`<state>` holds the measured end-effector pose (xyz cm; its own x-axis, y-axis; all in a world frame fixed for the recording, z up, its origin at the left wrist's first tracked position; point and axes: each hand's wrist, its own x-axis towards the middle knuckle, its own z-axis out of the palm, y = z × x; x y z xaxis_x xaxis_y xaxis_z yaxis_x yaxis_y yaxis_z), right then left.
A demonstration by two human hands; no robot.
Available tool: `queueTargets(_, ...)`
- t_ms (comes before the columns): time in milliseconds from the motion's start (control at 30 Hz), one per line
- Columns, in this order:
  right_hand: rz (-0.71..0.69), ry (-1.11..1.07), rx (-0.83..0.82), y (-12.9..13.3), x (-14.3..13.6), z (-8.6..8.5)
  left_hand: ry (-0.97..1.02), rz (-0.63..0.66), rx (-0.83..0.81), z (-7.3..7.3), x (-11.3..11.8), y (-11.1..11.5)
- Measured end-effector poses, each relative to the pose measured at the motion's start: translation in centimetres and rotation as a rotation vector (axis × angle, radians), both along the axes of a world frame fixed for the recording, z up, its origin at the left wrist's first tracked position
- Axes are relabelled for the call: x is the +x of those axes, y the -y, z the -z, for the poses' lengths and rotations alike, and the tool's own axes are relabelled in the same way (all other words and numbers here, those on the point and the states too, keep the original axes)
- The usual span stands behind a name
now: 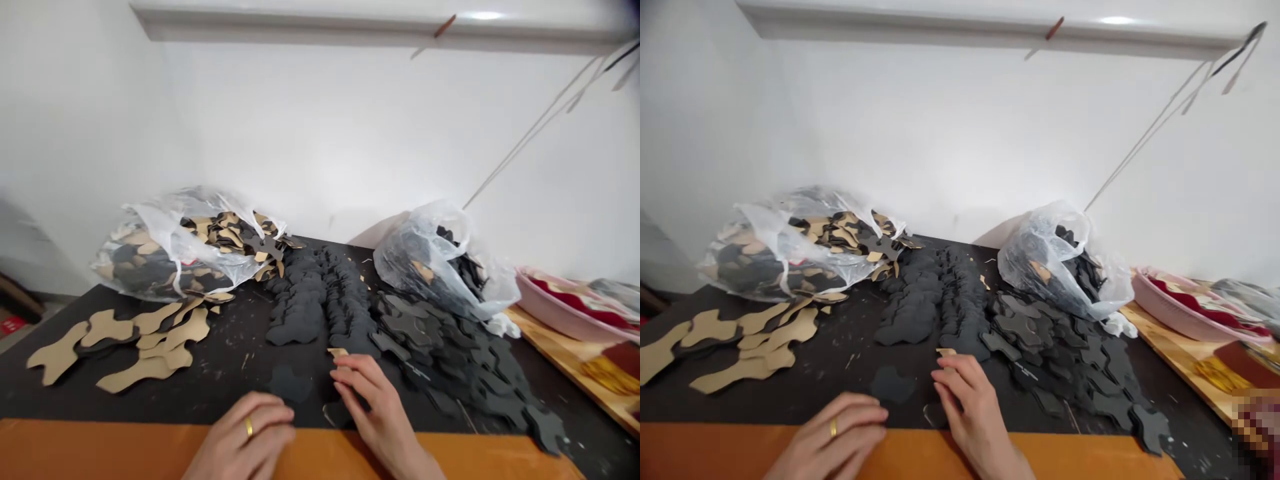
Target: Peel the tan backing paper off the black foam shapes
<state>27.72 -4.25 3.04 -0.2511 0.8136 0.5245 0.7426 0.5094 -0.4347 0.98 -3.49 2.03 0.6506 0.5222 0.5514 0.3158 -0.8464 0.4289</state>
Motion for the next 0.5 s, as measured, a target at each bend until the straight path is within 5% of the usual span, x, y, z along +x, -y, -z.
queueTargets(133,0.049,-0.014,-0.075,-0.8,-1.6,-0.7,0.013,-0.181,-0.033,-1.1,-2.7,-2.2)
queueTargets(367,0.206,-0.034,-0.317,-0.4,0.8,-3.9,-0.070,-0.355,0.047,-1.8,-9.1,-5.1)
queueTargets(500,0.265,0.106,-0.515,1.3,2.3,-3.3,-0.086,-0.461,0.064,-1.1,-12.4,-5.4)
